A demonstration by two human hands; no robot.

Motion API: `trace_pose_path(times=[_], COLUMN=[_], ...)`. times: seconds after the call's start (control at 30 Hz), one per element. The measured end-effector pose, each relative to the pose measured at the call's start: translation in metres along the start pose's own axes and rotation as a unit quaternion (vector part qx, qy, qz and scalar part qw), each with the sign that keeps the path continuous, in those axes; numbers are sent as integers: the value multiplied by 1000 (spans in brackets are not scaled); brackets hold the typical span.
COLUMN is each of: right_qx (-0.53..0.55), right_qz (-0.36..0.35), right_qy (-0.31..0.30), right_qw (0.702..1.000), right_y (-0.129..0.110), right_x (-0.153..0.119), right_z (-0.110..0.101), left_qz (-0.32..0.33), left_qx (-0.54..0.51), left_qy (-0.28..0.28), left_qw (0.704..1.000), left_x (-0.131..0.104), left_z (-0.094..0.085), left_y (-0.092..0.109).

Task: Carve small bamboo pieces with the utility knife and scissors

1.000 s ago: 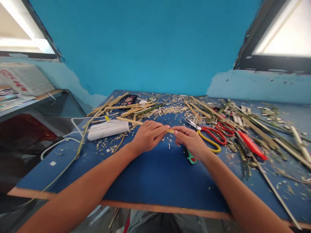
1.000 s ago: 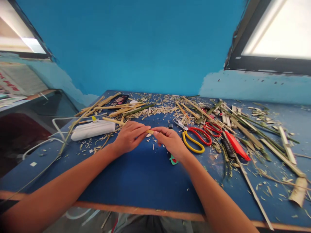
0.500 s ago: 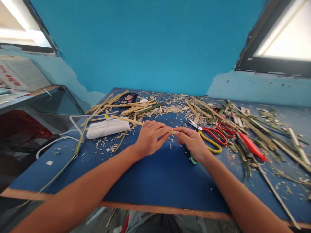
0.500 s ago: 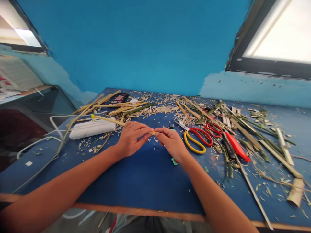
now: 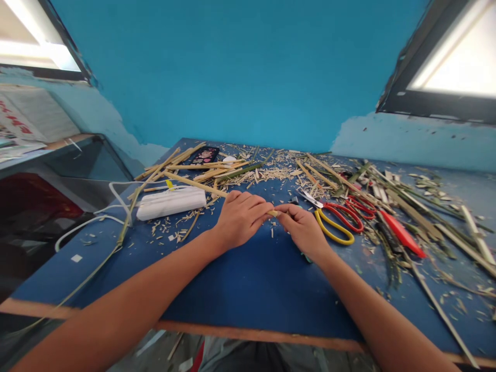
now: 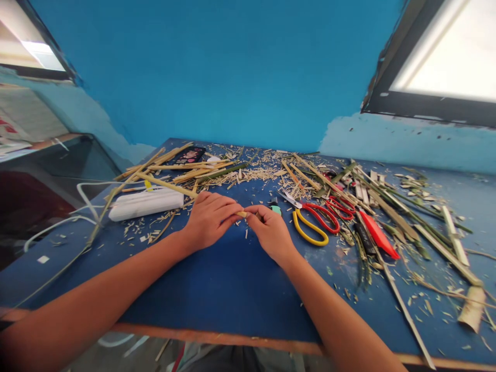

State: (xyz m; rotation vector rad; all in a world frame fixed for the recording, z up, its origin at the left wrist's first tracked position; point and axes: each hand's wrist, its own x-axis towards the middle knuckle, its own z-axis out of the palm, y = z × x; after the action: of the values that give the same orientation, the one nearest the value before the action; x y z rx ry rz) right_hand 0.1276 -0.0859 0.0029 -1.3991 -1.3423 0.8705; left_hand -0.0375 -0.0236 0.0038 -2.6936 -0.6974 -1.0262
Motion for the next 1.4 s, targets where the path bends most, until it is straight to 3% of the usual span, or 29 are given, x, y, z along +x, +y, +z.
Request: trace_pose_path(times=[0.47, 0.63, 0.8, 1.1, 1.23, 1.4], right_qx=[21, 63, 124, 173, 251, 258], right_qz=[-5, 0, -55, -18, -3, 4], right_qy=[41, 63, 39, 49, 19, 11], right_qw=[999, 996, 990, 984, 968, 966], right_y=[1, 5, 1, -6, -8, -7], right_x=[0, 2, 1, -3, -4, -6], right_z=[4, 2, 2, 0, 3, 5], left_qz=[-2, -36, -65, -123, -122, -111], left_qx=[-19, -64, -101, -141, -148, -153], left_qy=[-12, 20, 45, 3, 4, 12], left_qw=[1000, 997, 992, 982, 981, 982], left_x=[-1, 0, 1, 5, 5, 5], left_z=[1, -1, -4, -8, -8, -9], left_y=[2, -4, -7, 0, 1, 1])
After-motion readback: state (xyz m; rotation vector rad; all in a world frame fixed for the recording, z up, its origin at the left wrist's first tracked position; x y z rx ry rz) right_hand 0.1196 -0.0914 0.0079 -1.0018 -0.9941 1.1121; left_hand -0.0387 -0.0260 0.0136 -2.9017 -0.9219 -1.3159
